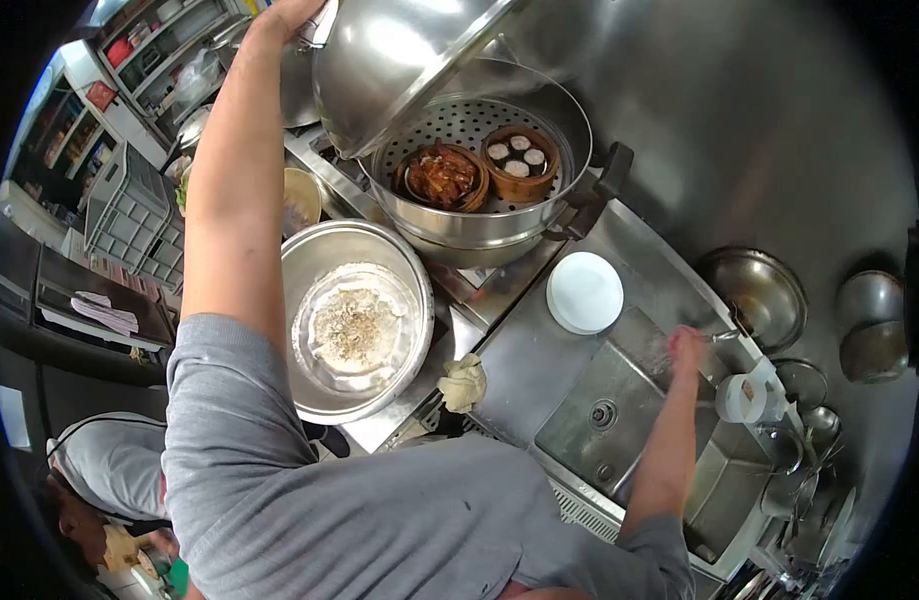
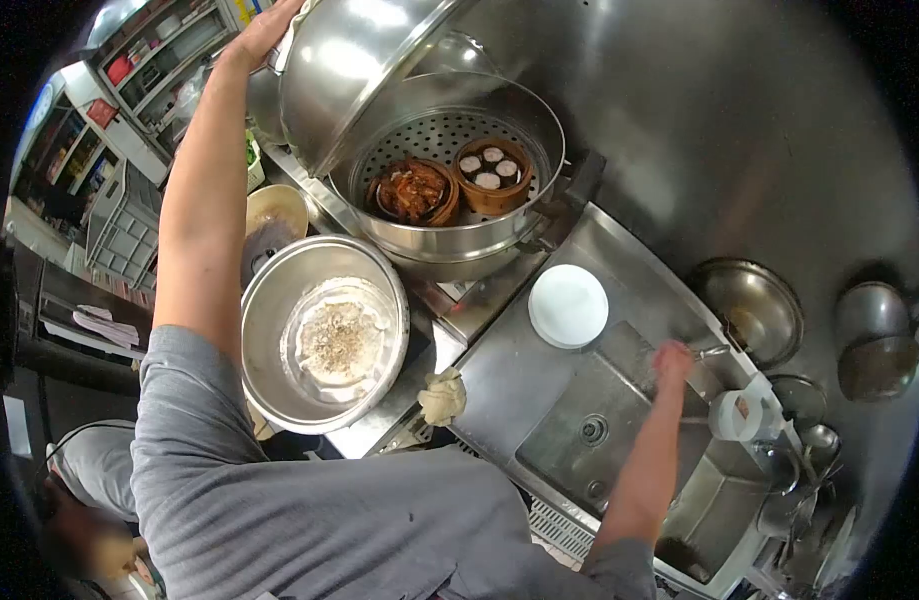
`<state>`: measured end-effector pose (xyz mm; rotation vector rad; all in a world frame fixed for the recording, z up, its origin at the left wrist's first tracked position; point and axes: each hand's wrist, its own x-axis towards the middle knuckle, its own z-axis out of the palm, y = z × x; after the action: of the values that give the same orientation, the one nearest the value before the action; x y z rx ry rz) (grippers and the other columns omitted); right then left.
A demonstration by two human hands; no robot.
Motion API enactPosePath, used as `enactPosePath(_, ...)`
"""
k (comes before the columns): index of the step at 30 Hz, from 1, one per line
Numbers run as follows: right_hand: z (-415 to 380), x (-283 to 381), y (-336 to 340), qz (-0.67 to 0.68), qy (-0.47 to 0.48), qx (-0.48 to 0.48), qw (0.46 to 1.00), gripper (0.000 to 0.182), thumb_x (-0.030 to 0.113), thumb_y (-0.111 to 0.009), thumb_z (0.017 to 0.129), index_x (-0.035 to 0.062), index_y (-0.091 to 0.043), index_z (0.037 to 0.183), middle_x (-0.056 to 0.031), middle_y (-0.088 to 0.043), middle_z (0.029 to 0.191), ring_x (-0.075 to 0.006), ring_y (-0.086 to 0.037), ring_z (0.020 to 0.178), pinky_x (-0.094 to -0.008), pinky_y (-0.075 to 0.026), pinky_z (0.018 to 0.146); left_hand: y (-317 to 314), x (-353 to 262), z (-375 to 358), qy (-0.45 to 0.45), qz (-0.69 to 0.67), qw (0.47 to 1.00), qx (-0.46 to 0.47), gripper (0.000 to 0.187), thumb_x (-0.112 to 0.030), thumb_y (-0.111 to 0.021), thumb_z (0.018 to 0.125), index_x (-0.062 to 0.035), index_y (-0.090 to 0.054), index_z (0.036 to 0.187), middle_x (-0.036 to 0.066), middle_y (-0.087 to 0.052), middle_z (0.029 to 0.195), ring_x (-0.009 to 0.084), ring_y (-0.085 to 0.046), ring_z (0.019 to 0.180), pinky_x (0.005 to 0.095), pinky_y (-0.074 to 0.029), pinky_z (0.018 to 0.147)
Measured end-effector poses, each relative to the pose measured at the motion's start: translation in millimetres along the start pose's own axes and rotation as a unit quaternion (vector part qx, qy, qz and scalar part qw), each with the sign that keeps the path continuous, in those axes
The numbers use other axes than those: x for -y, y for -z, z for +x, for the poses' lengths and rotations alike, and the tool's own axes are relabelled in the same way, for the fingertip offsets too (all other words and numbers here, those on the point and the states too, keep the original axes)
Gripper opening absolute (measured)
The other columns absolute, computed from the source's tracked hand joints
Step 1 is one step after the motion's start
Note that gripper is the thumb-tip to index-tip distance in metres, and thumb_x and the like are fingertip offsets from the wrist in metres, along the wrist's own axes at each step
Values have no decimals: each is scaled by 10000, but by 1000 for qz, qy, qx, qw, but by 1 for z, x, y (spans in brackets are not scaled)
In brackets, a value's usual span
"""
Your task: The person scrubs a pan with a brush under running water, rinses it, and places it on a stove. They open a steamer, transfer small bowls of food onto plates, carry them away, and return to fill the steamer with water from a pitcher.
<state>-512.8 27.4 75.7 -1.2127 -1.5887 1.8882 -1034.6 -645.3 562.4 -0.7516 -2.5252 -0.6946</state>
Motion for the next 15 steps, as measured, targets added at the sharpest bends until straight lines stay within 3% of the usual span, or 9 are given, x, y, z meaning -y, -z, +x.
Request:
enactPosePath(1, -10, -11, -27, -7, 11, 31, 999, 118, 222, -633, 908, 106, -611, 901, -18, -576, 673, -126, -570, 548, -280, -468, 439, 0, 8, 2, -7, 8, 1000, -4, 615, -399, -363, 1024, 0, -312, 1489, 177, -270, 1571, 288, -226, 1466, 350, -176, 1199)
enactPosePath(3, -54, -3, -103, -166, -26, -13, 986, 199, 264, -693, 885, 84, -609, 892, -17, -562, 628, -120, -557, 521, -274, -451, 424, 0, -1, -4, 19, -42, 999, -6, 621, -398, -361, 1024, 4, -300, 1493, 175, -255, 1577, 287, -211, 1471, 351, -165, 1201)
enactPosePath(5, -58, -29, -143, -194, -19, 11, 981, 250, 244, -762, 827, 60, -608, 894, -27, -551, 612, -128, -549, 509, -291, -430, 415, 4, -21, -15, 43, -91, 995, -9, 627, -396, -358, 1024, 9, -287, 1496, 173, -241, 1583, 286, -195, 1477, 352, -154, 1204)
enactPosePath(8, -17, -87, -159, -195, 15, -79, 977, 283, 231, -792, 798, 49, -599, 895, -41, -541, 603, -133, -517, 478, -296, -402, 407, 10, -28, -19, 73, -67, 995, 0, 633, -393, -360, 1023, 8, -267, 1505, 169, -225, 1589, 281, -176, 1482, 353, -147, 1204)
enactPosePath(9, -28, -73, -165, -196, 15, -79, 977, 283, 231, -792, 798, 49, -599, 895, -41, -541, 603, -133, -517, 478, -296, -402, 407, 7, -19, -14, 64, -81, 995, -3, 634, -392, -359, 1024, 7, -262, 1507, 171, -225, 1589, 277, -174, 1482, 351, -144, 1205)
enactPosePath(11, -54, -44, -172, -232, -78, -71, 967, 300, 235, -766, 812, 9, -633, 957, -93, -621, 733, -157, -540, 534, -316, -418, 445, -2, 1, -6, 55, -95, 994, -3, 636, -392, -357, 1024, 6, -256, 1509, 173, -225, 1588, 273, -172, 1483, 350, -142, 1205)
enactPosePath(12, -54, -44, -172, -233, -78, -71, 967, 300, 235, -766, 812, 9, -633, 957, -93, -621, 733, -157, -540, 534, -316, -418, 445, -3, 2, -8, 46, -120, 992, -15, 638, -394, -355, 1024, 10, -258, 1507, 173, -227, 1588, 269, -178, 1481, 350, -147, 1204)
enactPosePath(14, -53, -43, -168, -57, -171, -48, 983, 272, 209, -768, 795, 56, -591, 933, -56, -584, 718, -140, -522, 535, -301, -388, 414, -3, 1, -12, 36, -146, 988, -29, 640, -396, -352, 1023, 15, -259, 1505, 173, -229, 1588, 265, -184, 1479, 350, -152, 1203)
enactPosePath(15, -53, -41, -164, -58, -170, -48, 983, 272, 209, -768, 795, 56, -591, 933, -56, -584, 718, -140, -522, 535, -301, -388, 414, -3, -1, -12, 31, -156, 987, -32, 613, -386, -359, 1021, 9, -304, 1487, 179, -290, 1558, 272, -242, 1454, 357, -193, 1186)
